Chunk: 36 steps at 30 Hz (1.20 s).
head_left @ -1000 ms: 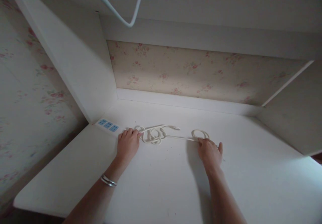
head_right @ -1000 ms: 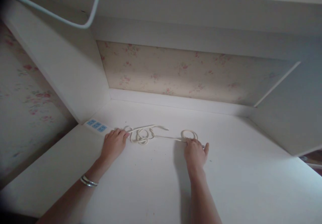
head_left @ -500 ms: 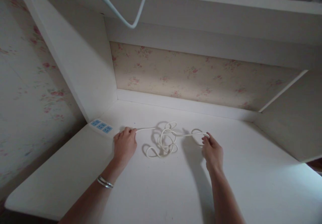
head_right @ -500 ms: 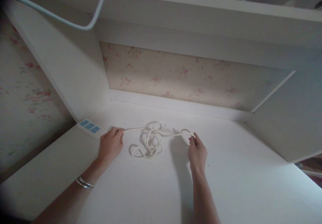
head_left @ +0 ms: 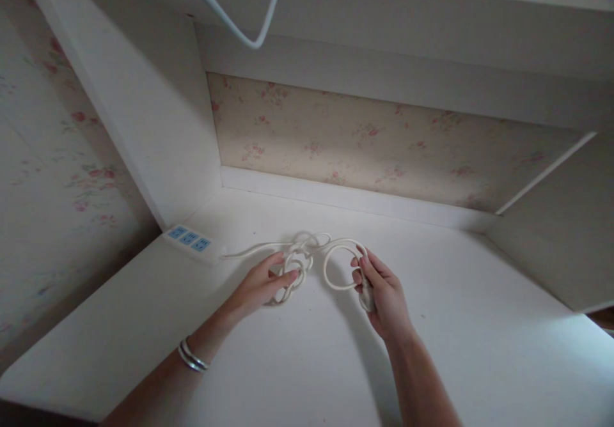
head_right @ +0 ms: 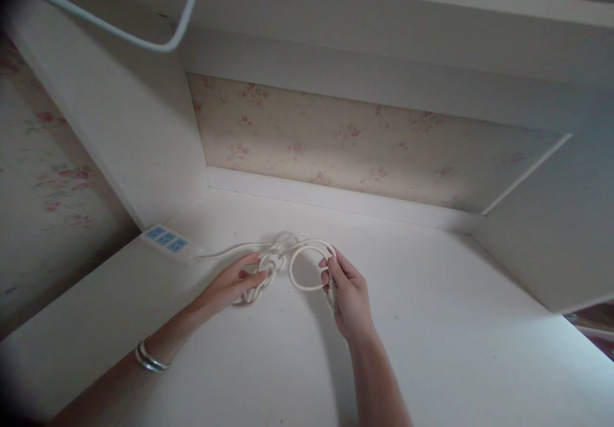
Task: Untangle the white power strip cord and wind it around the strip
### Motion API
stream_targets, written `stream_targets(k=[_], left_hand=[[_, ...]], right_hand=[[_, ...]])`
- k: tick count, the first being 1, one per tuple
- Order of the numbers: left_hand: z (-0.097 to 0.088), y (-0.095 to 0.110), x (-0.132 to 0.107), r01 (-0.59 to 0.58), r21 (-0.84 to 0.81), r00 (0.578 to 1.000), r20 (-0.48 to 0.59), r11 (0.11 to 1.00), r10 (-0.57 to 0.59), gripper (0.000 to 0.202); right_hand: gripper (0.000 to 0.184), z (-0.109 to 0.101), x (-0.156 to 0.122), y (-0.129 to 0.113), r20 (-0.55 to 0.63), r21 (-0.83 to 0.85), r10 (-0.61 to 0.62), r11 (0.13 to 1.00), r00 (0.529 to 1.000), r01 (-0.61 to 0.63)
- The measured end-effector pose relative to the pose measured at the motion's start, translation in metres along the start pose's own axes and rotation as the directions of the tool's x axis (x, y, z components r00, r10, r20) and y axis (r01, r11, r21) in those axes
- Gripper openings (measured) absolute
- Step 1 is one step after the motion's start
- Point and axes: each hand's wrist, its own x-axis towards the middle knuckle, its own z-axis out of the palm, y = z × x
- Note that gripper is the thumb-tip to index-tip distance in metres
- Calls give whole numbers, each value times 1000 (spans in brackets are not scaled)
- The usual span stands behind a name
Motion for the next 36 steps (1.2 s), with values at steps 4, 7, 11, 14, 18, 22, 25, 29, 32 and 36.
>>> stream_targets(k=[4,7,11,14,18,22,25,29,32,36], left_hand=[[-1,6,-4,-29,5,986,165,1000,28,60],[0,11,-7,-92,-41,968,231,995,99,47],[2,11,-11,-120,-91,979,153,989,133,49],[2,10,-13,-108,-179,971,194,978,143,52],[2,14,-15,49,-238,974,227,970,6,48],[2,16,-14,110,-391,975,222,914,-22,44],[3,17,-14,120,-417,974,225,901,-26,46],[5,19,-15,99,-375,981,193,922,-27,52],[5,19,-15,86,-374,983,185,924,-17,57],[5,15,-13,96,-384,982,189,918,-23,55]], right_hand=[[35,6,-4,0,41,88,51,995,998,-54],[32,7,-5,3,72,50,33,998,997,-37],[36,2,-4,11,10,-248,-126,961,992,125],[33,-4,-4,15,-10,-576,-417,745,909,336],[23,-9,-5,16,206,-759,-680,343,704,554],[26,-11,-7,18,388,-797,-692,79,608,599],[28,-7,-9,24,486,-793,-632,-29,604,609],[30,2,-14,32,554,-797,-522,-107,649,595],[32,8,-18,34,557,-809,-447,-104,700,578],[30,12,-21,30,511,-839,-386,-32,768,542]])
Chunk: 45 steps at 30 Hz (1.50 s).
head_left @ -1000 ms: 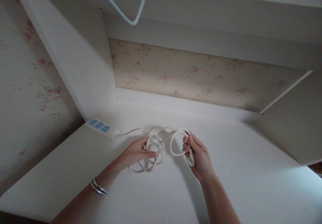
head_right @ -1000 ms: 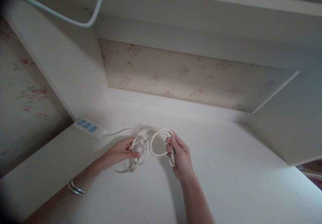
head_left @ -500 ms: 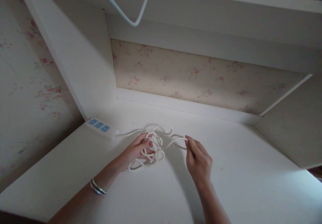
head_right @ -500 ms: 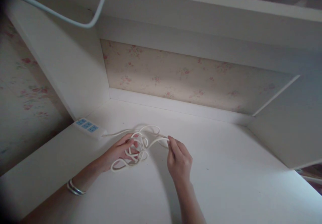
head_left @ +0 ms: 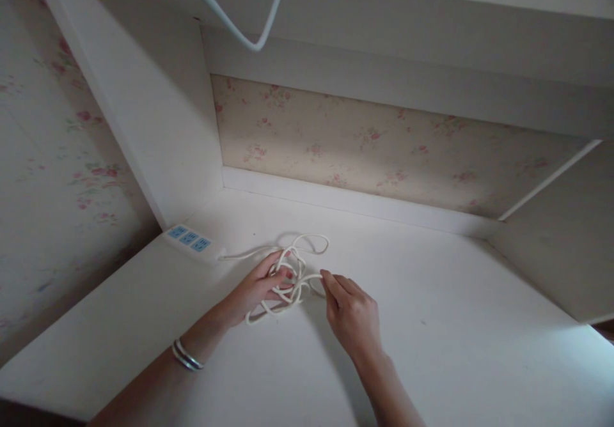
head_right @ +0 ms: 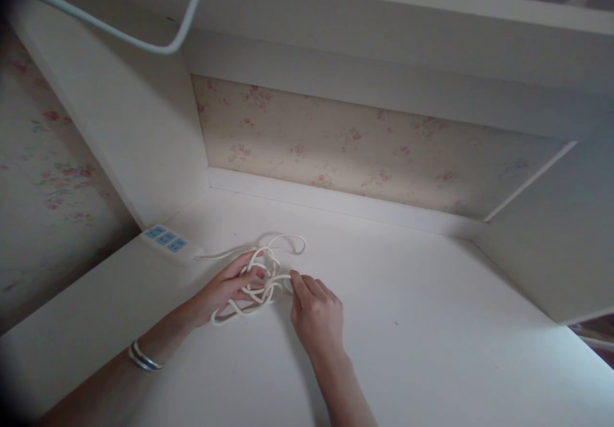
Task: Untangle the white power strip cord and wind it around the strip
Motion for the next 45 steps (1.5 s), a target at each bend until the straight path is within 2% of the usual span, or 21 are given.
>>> stream_targets(k=[6,9,13,17,23,26,31,35,40,42,45], left_hand=[[0,-3,3,33,3,998,-46,999,-33,40],[2,-2,2,63,52,996,-66,997,-59,40],[4,2,0,71,92,997,-29,993,-69,33],[5,5,-3,64,126,997,34,990,-68,29],[9,5,-7,10,204,991,132,979,-38,31],[9,4,-8,1,232,984,175,973,-43,38],[4,5,-8,39,172,989,131,984,-62,44],[3,7,-5,-1,193,998,60,981,-11,45],[3,8,-4,-73,279,997,20,957,70,42],[2,9,-4,-79,308,997,34,948,72,42],[2,10,-5,-81,328,996,45,941,70,43]], right_hand=[[30,-3,2,4,-41,13,262,965,964,-262],[31,-1,3,7,-90,-19,290,956,953,-292],[32,1,3,11,-144,-41,286,955,947,-295],[31,3,2,10,-150,-54,236,968,960,-246],[30,9,-2,-5,-87,-80,52,995,995,-59],[30,8,-1,-7,-68,-131,53,989,996,-62],[30,6,0,-1,-77,-232,111,965,991,-126],[31,6,-3,-6,-81,-250,43,966,996,-62],[35,10,-6,-23,55,-153,-144,977,988,151],[37,10,-6,-24,130,-59,-143,987,981,152],[38,8,-4,-19,220,125,-115,988,969,89]])
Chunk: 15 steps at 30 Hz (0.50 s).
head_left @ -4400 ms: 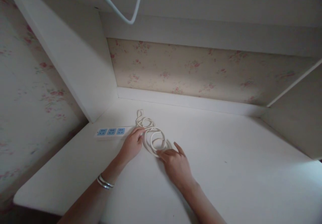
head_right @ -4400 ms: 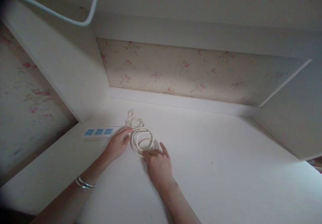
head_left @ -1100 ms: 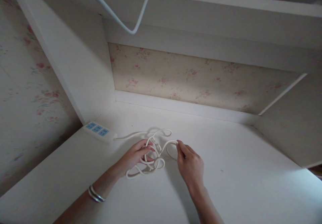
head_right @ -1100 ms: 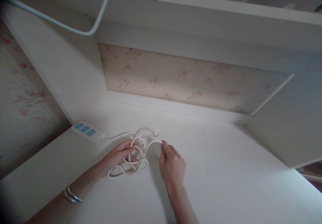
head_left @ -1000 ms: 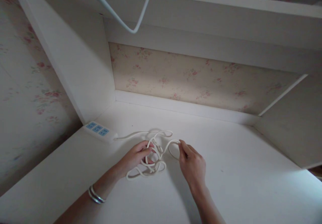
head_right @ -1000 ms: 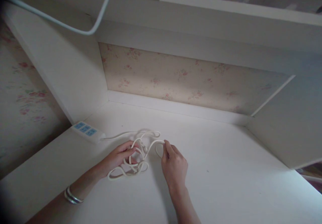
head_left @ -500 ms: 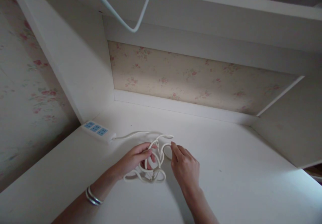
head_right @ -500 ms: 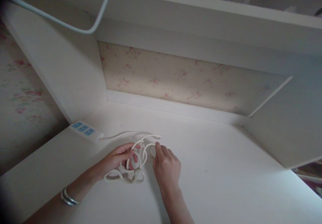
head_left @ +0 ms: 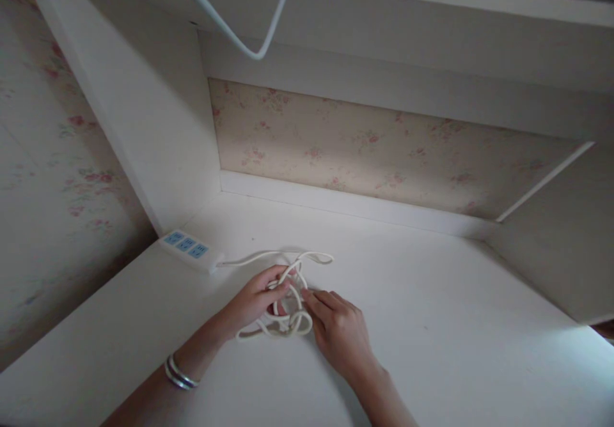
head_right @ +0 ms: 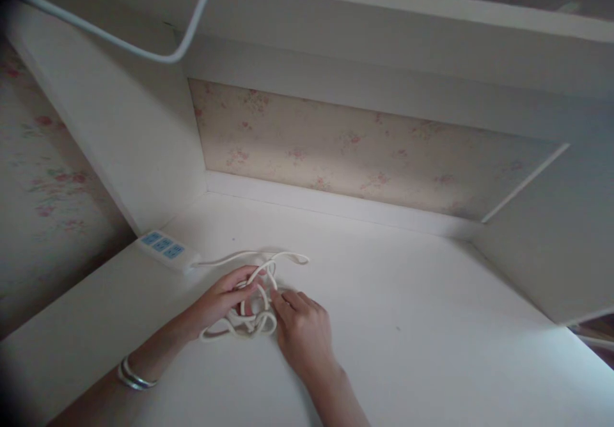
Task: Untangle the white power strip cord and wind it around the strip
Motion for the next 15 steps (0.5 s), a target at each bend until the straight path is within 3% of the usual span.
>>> stream_targets(k=[4,7,9,11,13,15], left_hand=[[1,1,1,-5,-23,1000,-5,1000,5,40],[2,0,1,17,-64,1000,-15,998,-18,41],[2,-1,1,25,-91,999,-18,995,-27,42],[1,-1,1,29,-109,999,-13,994,-30,42],[-1,-2,0,31,-129,999,-2,991,-32,43],[-2,-1,-1,34,-162,999,13,986,-33,45]], right_hand=[[39,-4,4,5,28,355,38,934,999,-46],[35,-6,9,8,112,621,49,776,993,-109],[28,-7,12,14,160,725,136,656,978,-210],[26,-7,12,23,154,778,327,542,932,-318],[26,-4,12,34,116,805,516,452,849,-384],[28,2,11,43,112,809,597,410,794,-422]])
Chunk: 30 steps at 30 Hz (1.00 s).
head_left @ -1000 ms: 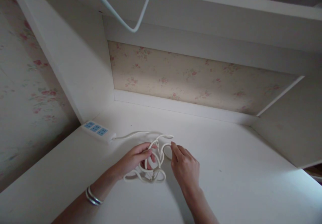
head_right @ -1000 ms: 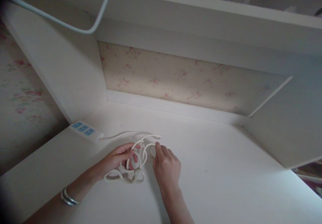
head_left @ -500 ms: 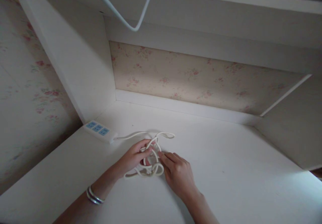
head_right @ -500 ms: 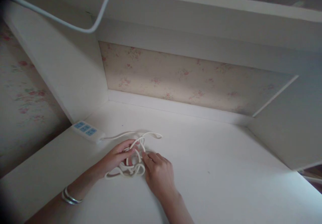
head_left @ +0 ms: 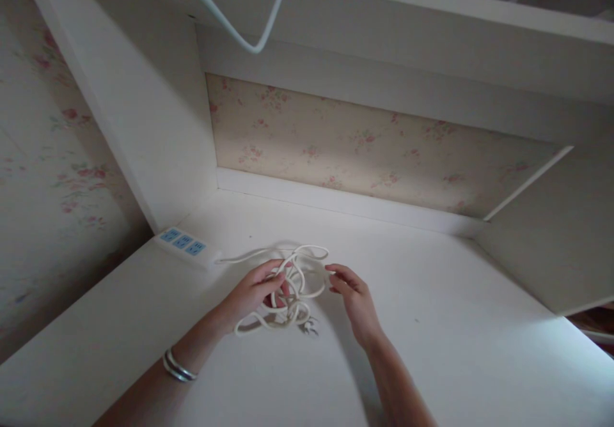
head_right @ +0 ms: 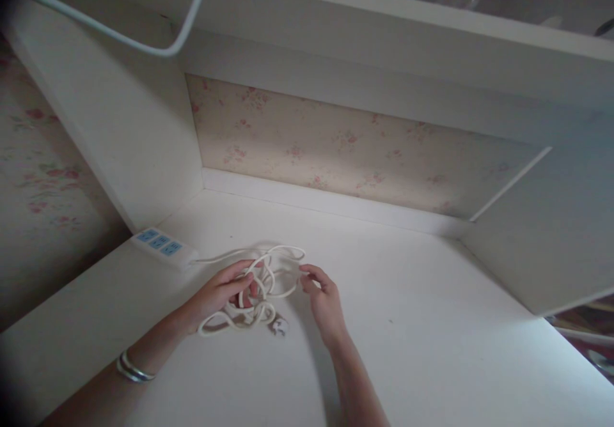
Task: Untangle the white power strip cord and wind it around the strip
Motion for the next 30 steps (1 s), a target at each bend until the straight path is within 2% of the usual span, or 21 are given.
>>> stream_targets(k=[2,4,7,8,12,14,17,19,21,23,25,27,28,30], left_hand=[[-1,1,-2,8,-56,1000,13,998,-8,47],[-1,4,-4,29,-114,999,24,993,-26,48],[-1,7,-6,62,-201,998,23,978,-59,49],[-1,8,-7,66,-223,998,12,973,-65,49],[-3,7,-3,38,-231,995,-84,972,-59,46],[-4,5,-1,11,-199,992,-120,980,-35,42],[-7,5,1,-22,-159,990,-140,987,-1,42],[-8,5,0,-28,-142,990,-143,989,8,45],[-8,5,-1,-29,-126,990,-141,992,11,47],[-5,4,-1,-28,-115,992,-128,993,13,48],[1,2,-2,-22,-101,996,-87,995,13,49],[7,0,-3,-11,-71,1000,-26,997,9,51],[9,0,-3,-7,-60,1000,-4,998,7,51],[10,0,-3,-1,-71,1000,-10,998,0,53]], right_hand=[[36,2,4,10,64,7,-1,1000,998,0],[45,6,6,17,163,27,-83,996,983,80],[34,8,8,18,214,16,-226,973,950,228],[30,6,8,16,224,1,-219,974,950,225],[27,-15,6,1,209,25,-71,997,975,67],[31,-25,2,-5,205,129,-68,991,976,42],[34,-34,-5,-12,323,292,-88,956,942,-11],[37,-34,-9,-16,352,296,-85,955,932,-25],[37,-30,-12,-21,302,209,-91,978,949,27],[35,-21,-17,-27,264,24,-157,987,952,157],[34,-9,-23,-31,315,-197,-260,923,913,331],[35,4,-28,-34,381,-342,-318,824,868,452],[35,10,-30,-34,390,-371,-322,802,862,468],[35,18,-31,-34,369,-363,-293,828,882,427]])
